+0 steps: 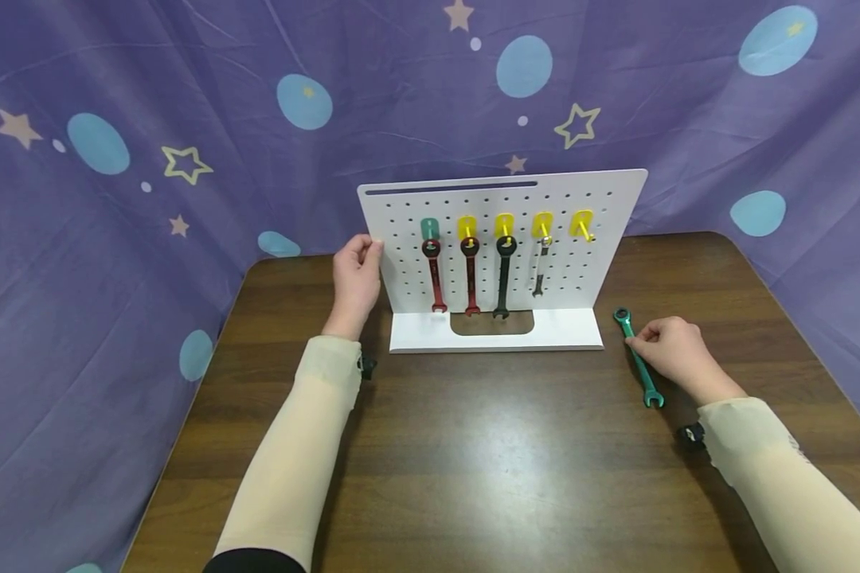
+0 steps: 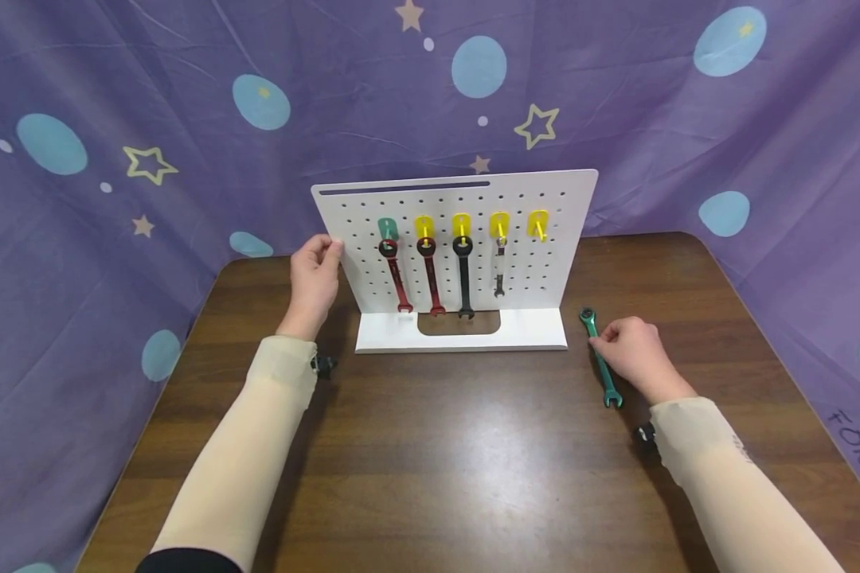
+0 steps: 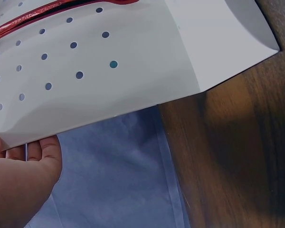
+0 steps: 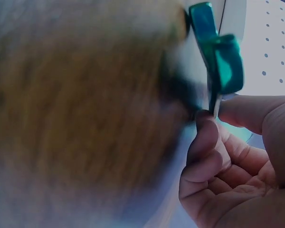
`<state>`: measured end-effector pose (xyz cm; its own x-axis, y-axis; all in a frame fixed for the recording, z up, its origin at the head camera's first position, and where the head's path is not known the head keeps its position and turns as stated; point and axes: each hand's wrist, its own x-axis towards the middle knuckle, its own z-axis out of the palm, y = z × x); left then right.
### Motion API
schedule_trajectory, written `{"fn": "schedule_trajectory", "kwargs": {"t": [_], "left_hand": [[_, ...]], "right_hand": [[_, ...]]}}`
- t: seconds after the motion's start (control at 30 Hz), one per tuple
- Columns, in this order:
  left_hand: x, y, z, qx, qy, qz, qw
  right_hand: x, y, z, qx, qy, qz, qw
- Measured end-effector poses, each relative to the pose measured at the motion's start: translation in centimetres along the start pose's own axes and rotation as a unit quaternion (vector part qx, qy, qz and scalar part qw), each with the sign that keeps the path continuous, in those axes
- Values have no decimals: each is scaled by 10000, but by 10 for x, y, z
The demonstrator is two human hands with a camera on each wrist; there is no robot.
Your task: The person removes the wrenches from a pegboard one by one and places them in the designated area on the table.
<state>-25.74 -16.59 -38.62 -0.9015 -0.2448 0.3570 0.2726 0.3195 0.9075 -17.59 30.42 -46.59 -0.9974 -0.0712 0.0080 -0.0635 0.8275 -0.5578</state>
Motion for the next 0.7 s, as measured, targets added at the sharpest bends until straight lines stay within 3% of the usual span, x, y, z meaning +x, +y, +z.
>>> {"fn": "schedule_trajectory", "kwargs": {"t": [0.43, 0.7], "left_hand": [[-1, 1, -2, 6, 5, 14, 10000], [1, 1, 0, 0, 14, -50, 10000]], "right_hand": [[0, -5, 0, -83, -216, 275, 9994], [-2, -2, 1, -135, 49, 204, 9997]]}}
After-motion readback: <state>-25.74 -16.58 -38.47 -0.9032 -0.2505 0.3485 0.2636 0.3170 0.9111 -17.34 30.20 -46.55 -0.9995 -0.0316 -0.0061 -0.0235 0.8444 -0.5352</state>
